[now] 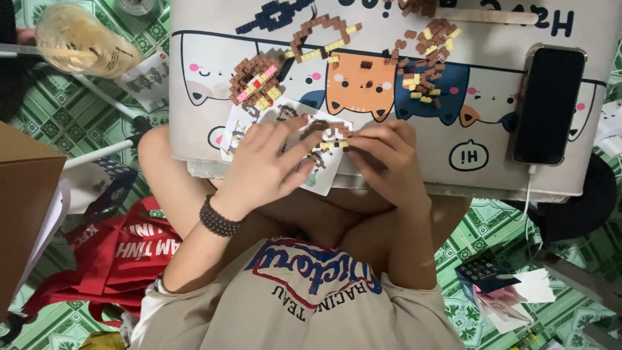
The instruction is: The person assembles a pixel-art figure by hand, attaching small plastic building blocks together, then aligning the assembled blocks on a piece of paper.
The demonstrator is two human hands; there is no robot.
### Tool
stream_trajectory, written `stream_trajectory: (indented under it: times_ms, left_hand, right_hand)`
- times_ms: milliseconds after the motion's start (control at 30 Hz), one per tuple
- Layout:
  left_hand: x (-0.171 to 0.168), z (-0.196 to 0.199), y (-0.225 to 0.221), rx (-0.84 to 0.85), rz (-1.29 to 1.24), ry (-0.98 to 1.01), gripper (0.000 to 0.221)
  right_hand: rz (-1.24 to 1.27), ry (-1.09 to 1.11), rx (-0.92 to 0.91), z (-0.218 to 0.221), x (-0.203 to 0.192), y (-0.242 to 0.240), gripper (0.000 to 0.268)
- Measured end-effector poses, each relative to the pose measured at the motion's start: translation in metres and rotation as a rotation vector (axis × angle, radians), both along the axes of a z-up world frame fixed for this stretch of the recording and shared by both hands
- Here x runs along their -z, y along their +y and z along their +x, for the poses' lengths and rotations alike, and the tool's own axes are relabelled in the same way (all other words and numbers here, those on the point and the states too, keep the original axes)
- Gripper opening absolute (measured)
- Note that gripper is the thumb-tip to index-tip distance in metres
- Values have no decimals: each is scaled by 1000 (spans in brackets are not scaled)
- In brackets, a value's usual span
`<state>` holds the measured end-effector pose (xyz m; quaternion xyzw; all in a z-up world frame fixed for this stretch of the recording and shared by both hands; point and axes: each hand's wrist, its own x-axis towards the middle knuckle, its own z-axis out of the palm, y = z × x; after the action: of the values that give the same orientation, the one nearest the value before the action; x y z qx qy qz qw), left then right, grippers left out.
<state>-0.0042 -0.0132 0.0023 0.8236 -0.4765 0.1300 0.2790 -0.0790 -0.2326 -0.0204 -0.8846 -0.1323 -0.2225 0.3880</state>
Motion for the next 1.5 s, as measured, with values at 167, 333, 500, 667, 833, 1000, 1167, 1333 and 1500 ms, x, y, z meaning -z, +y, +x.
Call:
stream_trajectory:
  times_ms: [167, 333, 500, 667, 833, 1000, 1167, 1333, 1500]
  left_hand:
    - [6, -8, -28, 51, -63, -25, 14]
    - [12, -12, -43, 16, -63, -10, 12]
    - [19, -10, -44, 36, -124, 94, 13]
    - [15, -9, -44, 52, -119, 131, 12]
    - [14, -9, -47, 66, -99, 116, 14]
    - [19, -11, -48, 56, -68, 83, 17]
    - [23, -9, -48, 61, -81, 69, 17]
    - [24, -9, -48, 58, -76, 72, 18]
    - [26, -9, -48, 54, -78, 68, 19]
  right_hand:
    - [-15, 8, 49, -4, 1, 0, 18]
    - [-16, 18, 47, -5, -1, -3, 21]
    - [-49, 0, 12, -2, -5, -4, 14]
    - [-40, -6, -6, -2, -4, -5, 12]
    - [-38, 3, 17, -2, -3, -5, 11]
    - [-33, 5, 7, -2, -7, -5, 11]
    - [-75, 31, 43, -2, -3, -4, 9]
    - [-87, 50, 46, -2, 2, -5, 9]
    - [-74, 23, 27, -1, -3, -6, 6]
